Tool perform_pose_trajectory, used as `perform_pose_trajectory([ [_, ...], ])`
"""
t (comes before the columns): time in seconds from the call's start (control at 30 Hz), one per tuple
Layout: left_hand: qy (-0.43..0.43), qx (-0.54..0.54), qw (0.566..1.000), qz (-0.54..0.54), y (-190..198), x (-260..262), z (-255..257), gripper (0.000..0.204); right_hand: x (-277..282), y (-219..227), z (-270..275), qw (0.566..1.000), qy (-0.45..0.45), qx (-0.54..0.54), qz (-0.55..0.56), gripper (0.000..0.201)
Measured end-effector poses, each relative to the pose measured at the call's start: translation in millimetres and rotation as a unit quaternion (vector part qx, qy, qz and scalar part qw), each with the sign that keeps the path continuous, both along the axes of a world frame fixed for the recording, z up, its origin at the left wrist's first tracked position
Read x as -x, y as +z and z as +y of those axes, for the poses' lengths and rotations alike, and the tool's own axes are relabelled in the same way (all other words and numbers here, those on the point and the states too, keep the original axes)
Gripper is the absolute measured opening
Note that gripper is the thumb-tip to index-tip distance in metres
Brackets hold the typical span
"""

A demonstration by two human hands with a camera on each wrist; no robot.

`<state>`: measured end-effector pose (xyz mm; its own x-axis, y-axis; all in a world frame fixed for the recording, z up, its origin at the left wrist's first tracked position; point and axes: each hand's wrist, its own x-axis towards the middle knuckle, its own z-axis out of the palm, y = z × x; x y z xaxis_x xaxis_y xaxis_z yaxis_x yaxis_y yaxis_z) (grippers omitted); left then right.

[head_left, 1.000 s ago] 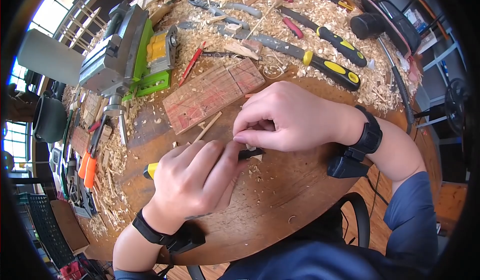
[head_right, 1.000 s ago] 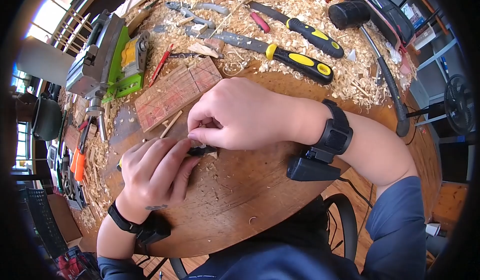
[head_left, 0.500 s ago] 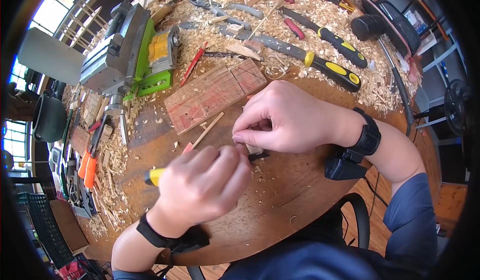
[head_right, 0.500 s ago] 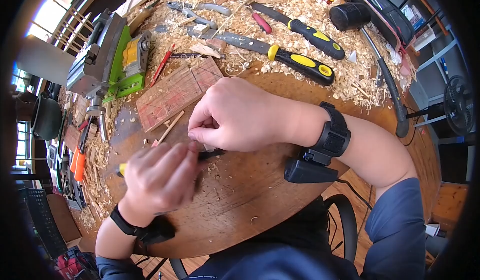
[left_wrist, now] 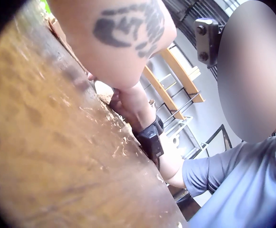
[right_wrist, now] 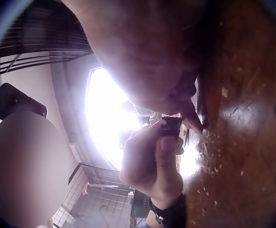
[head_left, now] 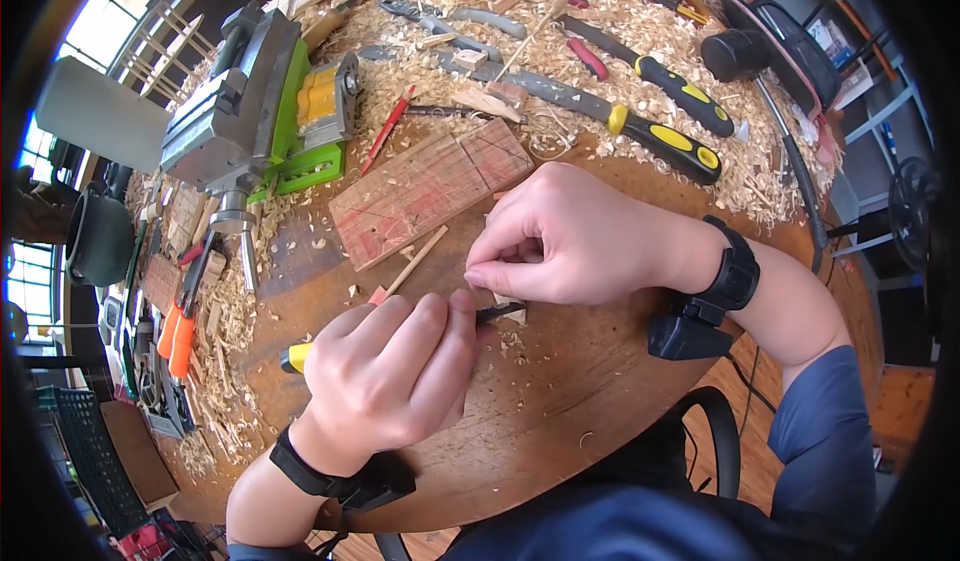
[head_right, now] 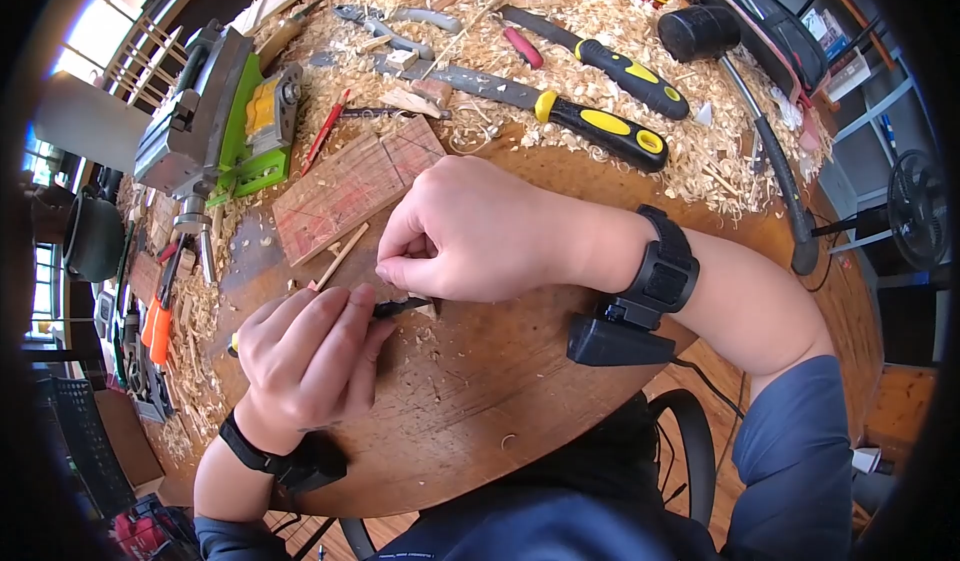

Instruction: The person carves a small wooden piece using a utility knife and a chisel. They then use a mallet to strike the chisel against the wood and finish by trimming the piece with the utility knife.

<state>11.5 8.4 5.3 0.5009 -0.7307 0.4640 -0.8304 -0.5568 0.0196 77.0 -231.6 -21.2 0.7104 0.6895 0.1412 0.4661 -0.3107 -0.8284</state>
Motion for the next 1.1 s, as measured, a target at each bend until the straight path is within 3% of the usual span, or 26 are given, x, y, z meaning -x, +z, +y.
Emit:
perform_pose_trajectory([
  [0.67, -0.005, 0.009, 0.999, 0.050, -5, 1, -10, 0.034, -2, 0, -1, 1.000, 0.010, -0.002, -0.019, 0.012],
  [0.8, -0.001, 0.013, 0.998, 0.059, -8, 1, -10, 0.033, -2, 5, 1, 1.000, 0.002, -0.002, 0.009, 0.020],
  [1.1, 0.012, -0.003, 1.000, 0.017, -15, 2, -14, 0.016, -3, 2, -1, 1.000, 0.008, -0.001, 0.004, 0.017],
])
